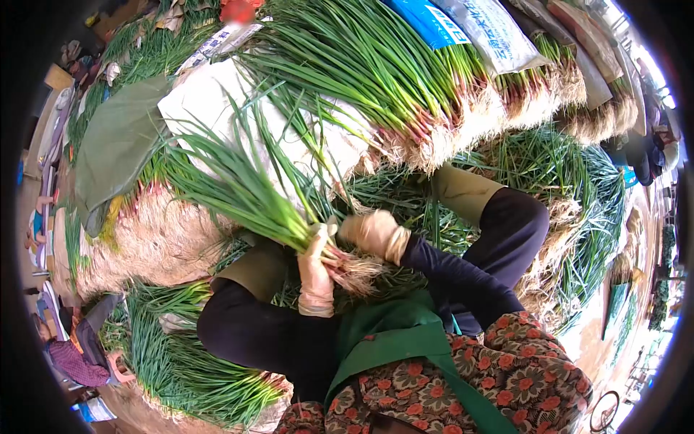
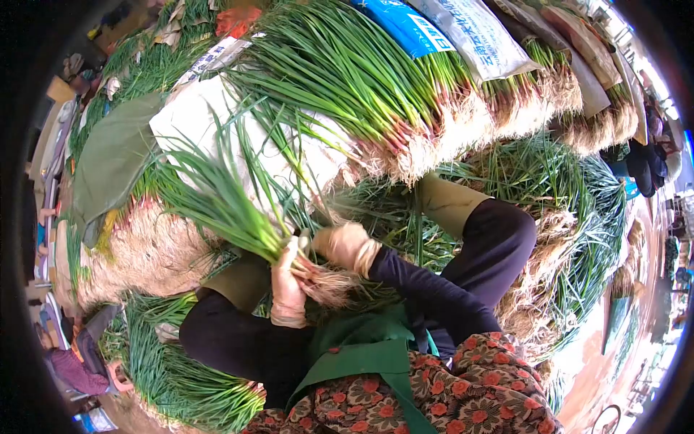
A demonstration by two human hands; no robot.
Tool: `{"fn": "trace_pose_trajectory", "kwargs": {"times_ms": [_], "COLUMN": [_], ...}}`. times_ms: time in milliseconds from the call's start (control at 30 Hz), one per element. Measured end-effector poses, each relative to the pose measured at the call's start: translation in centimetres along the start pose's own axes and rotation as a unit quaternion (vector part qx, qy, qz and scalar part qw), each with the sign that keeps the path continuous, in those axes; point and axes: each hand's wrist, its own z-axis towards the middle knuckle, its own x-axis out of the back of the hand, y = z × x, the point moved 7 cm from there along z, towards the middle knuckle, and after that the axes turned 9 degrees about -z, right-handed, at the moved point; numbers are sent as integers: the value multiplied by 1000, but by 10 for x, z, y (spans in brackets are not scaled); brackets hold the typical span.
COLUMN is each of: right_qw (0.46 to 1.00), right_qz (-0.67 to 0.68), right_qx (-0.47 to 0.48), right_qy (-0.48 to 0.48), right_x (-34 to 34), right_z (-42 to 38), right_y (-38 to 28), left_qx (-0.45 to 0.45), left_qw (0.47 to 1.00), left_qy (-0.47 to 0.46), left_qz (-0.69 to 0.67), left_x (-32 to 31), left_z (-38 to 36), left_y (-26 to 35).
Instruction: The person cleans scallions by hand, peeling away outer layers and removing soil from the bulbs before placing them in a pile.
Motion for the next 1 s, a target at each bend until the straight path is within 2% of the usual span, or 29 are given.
{"fn": "trace_pose_trajectory", "kwargs": {"times_ms": [33,67,133,167,200,267,300,333,400,433,467,533,600,633,667,700,767,800,867,900,967,1000], "right_qw": [999,996,966,968,963,951,968,967,971,982,993,974,930,915,761,565,476,463,532,571,424,347], "right_qz": [-25,-49,24,-69,-62,-45,-22,-37,-22,-42,36,130,296,301,549,711,811,804,726,678,808,843], "right_qx": [-35,-72,-258,-236,-246,-272,-216,-214,-217,-166,-109,-52,-122,-154,-239,-312,-249,-267,-412,-455,-401,-398], "right_qy": [13,28,11,-47,-89,-141,-123,-134,-96,-82,-35,-180,-182,-220,-248,-280,-231,-261,-142,-86,73,104], "right_x": [-7,-14,-9,-17,-26,-41,-41,-28,-17,-9,-2,-21,-29,-46,-100,-96,-83,-57,-71,-68,-81,-87], "right_z": [10,24,46,59,66,73,73,72,58,46,29,-3,-19,-25,-35,-33,2,12,28,28,38,33], "right_y": [25,51,79,79,80,82,78,71,59,42,22,1,20,42,56,31,4,-8,12,23,24,22], "left_qx": [-54,-59,-26,-29,-33,49,46,43,8,44,72,83,64,66,69,62,86,97,85,74,61,58], "left_qw": [990,975,966,964,961,971,978,983,990,997,997,995,990,987,984,984,985,985,991,992,994,992], "left_qy": [32,70,33,5,-23,38,62,86,49,-41,-13,-35,-17,-19,-21,-12,-21,-25,7,18,27,26], "left_qz": [-122,-203,-254,-264,-275,-232,-196,-159,-133,-39,-20,-39,-124,-145,-163,-166,-150,-142,-104,-105,-90,-111], "left_x": [-13,-17,3,-1,-6,2,5,6,-4,2,2,-5,-13,-13,-14,-12,-5,-3,-1,1,-1,-2], "left_z": [-9,-14,-9,-10,-10,-11,-9,-9,-6,-4,-2,2,1,0,-2,-2,2,4,-1,-2,-6,-6], "left_y": [17,24,26,30,34,24,22,19,18,18,10,2,-3,-5,-5,-7,-21,-26,-22,-20,-12,-11]}}
